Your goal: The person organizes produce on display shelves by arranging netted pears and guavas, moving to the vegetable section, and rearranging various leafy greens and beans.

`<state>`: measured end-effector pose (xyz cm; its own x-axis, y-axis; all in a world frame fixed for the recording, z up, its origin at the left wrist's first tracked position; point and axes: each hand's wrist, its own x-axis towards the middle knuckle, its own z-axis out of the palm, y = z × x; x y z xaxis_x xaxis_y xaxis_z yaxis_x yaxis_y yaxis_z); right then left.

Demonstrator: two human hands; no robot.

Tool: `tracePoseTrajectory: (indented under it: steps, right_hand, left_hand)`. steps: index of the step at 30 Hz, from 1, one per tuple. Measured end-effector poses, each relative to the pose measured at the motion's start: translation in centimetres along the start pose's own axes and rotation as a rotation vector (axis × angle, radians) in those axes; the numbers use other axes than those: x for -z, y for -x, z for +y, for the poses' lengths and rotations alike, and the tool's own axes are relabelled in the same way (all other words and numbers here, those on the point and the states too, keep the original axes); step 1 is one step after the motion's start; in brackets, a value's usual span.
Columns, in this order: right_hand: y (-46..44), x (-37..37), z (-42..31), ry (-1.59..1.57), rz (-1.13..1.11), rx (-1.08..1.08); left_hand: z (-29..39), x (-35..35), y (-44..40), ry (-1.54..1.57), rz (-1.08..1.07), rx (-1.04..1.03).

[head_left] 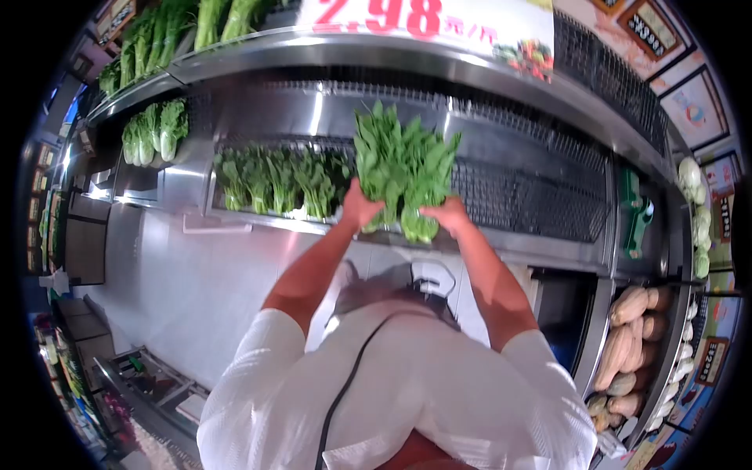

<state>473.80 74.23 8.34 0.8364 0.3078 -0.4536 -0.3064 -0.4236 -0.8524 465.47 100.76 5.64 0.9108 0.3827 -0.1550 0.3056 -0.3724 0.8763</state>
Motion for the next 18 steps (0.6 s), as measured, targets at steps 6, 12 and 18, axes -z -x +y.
tracePoseTrajectory:
  steps: [6, 12, 18]
  right_hand:
    - [-2.9, 1.0, 3.9, 0.082, 0.059, -0.025]
    - [-1.1, 1.7, 3.3, 0.229, 0.138, -0.028]
    - [-0.4, 1.4, 3.3, 0.167, 0.204, 0.037]
  left_hand:
    - [-1.6, 1.2, -0.6, 0.092, -0.021, 0.010]
    - [-3.5, 1.2, -1.2, 0.122, -0.013, -0.029]
    - [-2.5, 1.8, -1.1, -0.085, -0.037, 0.076]
